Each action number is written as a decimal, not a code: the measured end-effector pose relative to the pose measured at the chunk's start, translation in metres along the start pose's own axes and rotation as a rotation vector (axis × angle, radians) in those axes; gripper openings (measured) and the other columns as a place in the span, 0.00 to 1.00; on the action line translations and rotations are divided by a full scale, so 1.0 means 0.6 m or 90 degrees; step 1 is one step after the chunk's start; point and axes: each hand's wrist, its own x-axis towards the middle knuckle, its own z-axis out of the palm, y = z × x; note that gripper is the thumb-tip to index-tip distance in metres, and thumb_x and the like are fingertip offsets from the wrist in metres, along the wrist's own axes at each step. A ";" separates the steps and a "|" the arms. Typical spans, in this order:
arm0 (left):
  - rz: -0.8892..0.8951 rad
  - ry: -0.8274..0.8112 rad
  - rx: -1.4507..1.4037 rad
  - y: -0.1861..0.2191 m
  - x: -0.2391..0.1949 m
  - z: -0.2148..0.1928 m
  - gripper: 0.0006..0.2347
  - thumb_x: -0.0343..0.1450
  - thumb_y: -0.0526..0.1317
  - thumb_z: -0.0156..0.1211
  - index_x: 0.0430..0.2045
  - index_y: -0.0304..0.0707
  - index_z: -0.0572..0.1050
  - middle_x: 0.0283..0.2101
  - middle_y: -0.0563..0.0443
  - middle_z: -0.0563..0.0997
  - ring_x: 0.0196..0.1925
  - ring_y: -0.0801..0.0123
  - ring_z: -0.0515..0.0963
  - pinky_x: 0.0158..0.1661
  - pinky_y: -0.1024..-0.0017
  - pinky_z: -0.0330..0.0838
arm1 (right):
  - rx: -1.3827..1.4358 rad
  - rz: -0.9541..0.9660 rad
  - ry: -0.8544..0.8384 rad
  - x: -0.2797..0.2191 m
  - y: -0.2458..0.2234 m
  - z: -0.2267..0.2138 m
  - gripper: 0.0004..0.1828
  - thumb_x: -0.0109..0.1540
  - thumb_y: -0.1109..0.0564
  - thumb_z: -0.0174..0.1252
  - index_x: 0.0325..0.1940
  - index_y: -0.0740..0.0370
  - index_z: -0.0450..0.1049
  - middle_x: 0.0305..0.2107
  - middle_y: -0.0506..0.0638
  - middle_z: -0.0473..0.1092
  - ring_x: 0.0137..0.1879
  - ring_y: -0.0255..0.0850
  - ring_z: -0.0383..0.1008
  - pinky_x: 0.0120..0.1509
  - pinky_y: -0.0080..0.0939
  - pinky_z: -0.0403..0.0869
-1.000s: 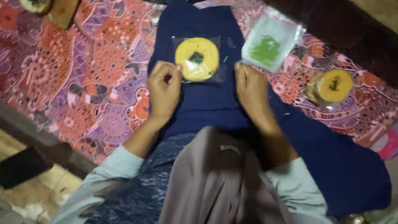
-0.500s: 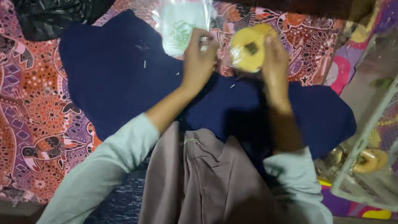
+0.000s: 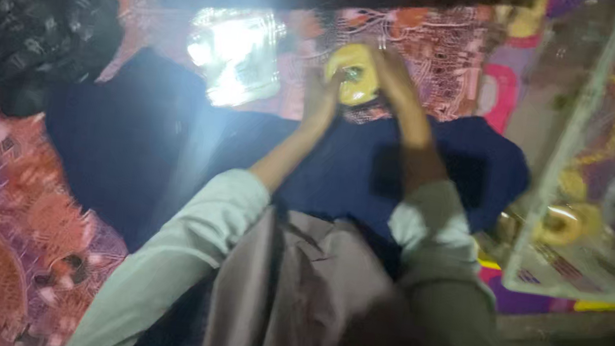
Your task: The person grates a white block over rows of doughnuts on a wooden board, then individually wraps each doughnut in clear plastic bags and places them into a crate.
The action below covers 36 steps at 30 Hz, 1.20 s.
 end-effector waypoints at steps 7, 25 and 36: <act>-0.115 -0.207 -0.204 0.111 -0.050 -0.045 0.25 0.81 0.53 0.40 0.52 0.23 0.75 0.47 0.35 0.80 0.47 0.54 0.81 0.50 0.61 0.76 | 0.017 -0.139 -0.039 -0.120 -0.010 -0.043 0.40 0.68 0.44 0.61 0.75 0.60 0.47 0.68 0.53 0.59 0.70 0.39 0.66 0.69 0.39 0.67; 0.310 -0.004 0.504 -0.013 0.178 -0.329 0.06 0.73 0.35 0.52 0.39 0.32 0.72 0.43 0.31 0.75 0.41 0.35 0.77 0.40 0.44 0.70 | -0.448 -0.076 0.597 -0.474 0.220 -0.445 0.13 0.74 0.60 0.48 0.56 0.71 0.73 0.47 0.55 0.75 0.51 0.44 0.76 0.57 0.41 0.76; 0.414 -0.112 0.362 0.128 0.061 -0.291 0.15 0.63 0.33 0.66 0.44 0.35 0.78 0.36 0.38 0.79 0.33 0.45 0.80 0.34 0.54 0.73 | 0.021 -0.401 0.129 -0.160 -0.100 -0.014 0.43 0.66 0.54 0.64 0.79 0.60 0.49 0.72 0.59 0.56 0.65 0.45 0.67 0.60 0.44 0.75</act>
